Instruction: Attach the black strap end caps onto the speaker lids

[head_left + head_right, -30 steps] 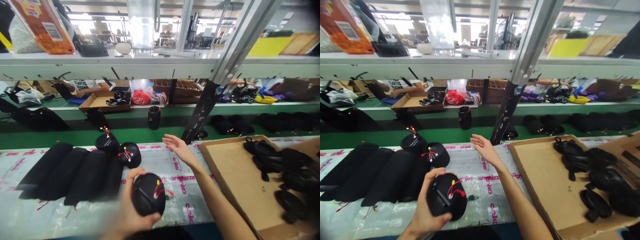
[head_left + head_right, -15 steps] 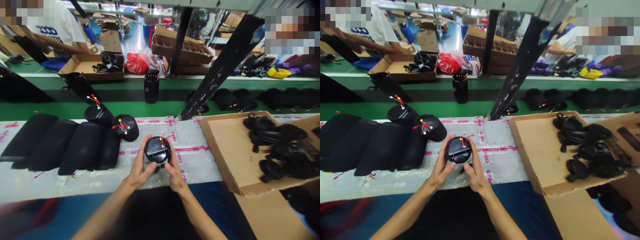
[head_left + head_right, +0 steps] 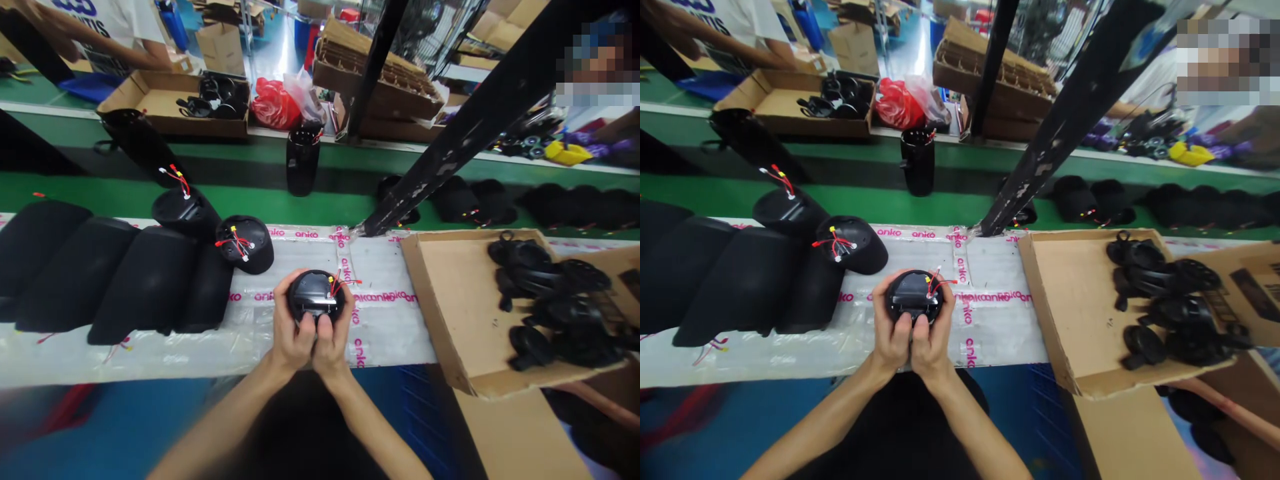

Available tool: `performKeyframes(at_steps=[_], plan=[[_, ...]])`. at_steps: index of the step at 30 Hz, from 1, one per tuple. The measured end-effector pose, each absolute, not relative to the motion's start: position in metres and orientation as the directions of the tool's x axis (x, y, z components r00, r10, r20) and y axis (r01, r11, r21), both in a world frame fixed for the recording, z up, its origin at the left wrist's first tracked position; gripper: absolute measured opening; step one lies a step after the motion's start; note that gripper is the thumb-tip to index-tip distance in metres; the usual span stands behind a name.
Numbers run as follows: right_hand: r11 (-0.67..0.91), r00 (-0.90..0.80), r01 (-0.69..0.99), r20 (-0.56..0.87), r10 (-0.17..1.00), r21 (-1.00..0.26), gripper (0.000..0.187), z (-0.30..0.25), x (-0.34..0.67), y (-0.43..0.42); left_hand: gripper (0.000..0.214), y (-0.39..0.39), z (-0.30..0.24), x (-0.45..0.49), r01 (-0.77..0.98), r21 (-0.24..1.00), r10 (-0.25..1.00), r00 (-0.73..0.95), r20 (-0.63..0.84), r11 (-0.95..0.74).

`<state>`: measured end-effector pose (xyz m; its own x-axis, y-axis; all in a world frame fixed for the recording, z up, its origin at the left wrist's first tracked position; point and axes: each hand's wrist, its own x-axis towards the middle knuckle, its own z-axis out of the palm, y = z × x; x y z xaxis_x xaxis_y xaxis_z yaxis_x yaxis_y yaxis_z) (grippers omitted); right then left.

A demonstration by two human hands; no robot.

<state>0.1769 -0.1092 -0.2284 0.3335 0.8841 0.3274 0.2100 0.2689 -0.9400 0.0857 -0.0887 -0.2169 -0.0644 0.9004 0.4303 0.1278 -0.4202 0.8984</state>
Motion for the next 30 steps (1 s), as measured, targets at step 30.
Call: performKeyframes(at_steps=[30], plan=[[0.135,0.08,0.445,0.189,0.979,-0.885,0.058,-0.168,0.363,-0.133,0.07,-0.066,-0.186,0.036,0.122,0.924,0.898,0.312,0.311,-0.363]])
